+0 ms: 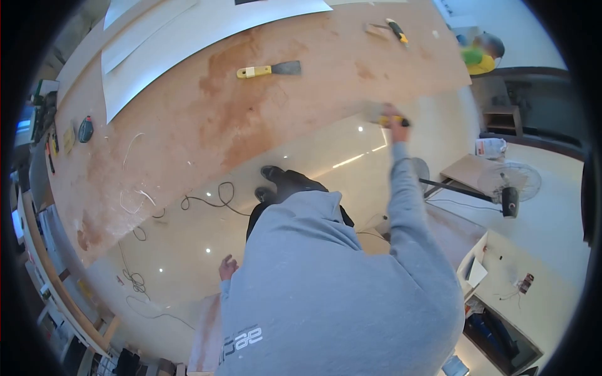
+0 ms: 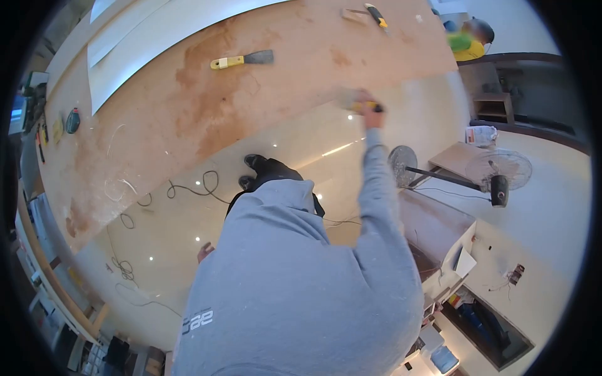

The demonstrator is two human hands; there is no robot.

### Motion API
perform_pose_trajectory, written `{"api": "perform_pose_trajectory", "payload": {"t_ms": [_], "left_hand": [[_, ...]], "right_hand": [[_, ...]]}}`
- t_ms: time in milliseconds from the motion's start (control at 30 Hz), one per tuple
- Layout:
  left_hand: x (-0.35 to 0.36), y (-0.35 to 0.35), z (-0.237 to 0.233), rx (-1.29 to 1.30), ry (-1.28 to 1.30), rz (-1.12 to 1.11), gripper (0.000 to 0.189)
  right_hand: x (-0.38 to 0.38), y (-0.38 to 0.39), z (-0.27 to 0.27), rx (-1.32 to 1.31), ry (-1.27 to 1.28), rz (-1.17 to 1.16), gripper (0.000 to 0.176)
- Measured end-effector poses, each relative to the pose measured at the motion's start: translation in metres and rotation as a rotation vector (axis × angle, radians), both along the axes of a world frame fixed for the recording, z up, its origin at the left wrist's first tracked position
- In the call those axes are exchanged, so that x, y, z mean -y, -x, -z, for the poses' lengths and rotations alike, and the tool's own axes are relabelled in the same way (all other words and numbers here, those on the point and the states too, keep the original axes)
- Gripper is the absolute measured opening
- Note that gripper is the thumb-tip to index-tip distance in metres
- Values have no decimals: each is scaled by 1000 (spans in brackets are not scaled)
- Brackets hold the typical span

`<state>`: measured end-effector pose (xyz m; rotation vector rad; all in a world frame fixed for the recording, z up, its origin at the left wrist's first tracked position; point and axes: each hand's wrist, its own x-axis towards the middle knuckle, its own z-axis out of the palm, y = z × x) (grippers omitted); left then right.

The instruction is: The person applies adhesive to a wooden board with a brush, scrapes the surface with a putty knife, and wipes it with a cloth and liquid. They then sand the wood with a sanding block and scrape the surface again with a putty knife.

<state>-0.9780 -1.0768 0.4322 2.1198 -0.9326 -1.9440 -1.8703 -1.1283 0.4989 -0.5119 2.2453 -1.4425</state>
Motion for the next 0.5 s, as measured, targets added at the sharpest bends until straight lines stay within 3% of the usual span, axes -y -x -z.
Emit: {"api": "perform_pose_trajectory", "payload": {"t_ms": [33,67,100,167,233,300,367,400,467,500], "left_hand": [[-12,-11,11,29,-50,37,42],[-24,-18,12,111,-60,141,40],[-38,-24,12,182,-62,228,38],[-54,-27,13,304,-27,353,35],[-40,-8,-3,352,49,366,35],[1,29,-46,374,139,355,37],[48,67,-39,497,404,406,38],[64,80,-36,567,527,429,39],[120,132,-64,546,714,429,38],[152,172,-109,536,654,425,34]], "right_hand": [[-40,23,-46,-608,-132,103,23],[-90,44,-76,-869,-695,161,25],[-123,57,-95,-851,-506,275,40],[-127,20,-163,-494,-370,618,42],[-141,20,-150,-939,-443,479,40],[-132,14,-122,-836,-306,387,39],[-83,-26,-147,-570,-416,289,28],[-65,-33,-149,-270,-306,241,26],[-41,-16,-135,-646,-335,-20,26],[-20,-14,-143,-842,-339,-128,26]]}}
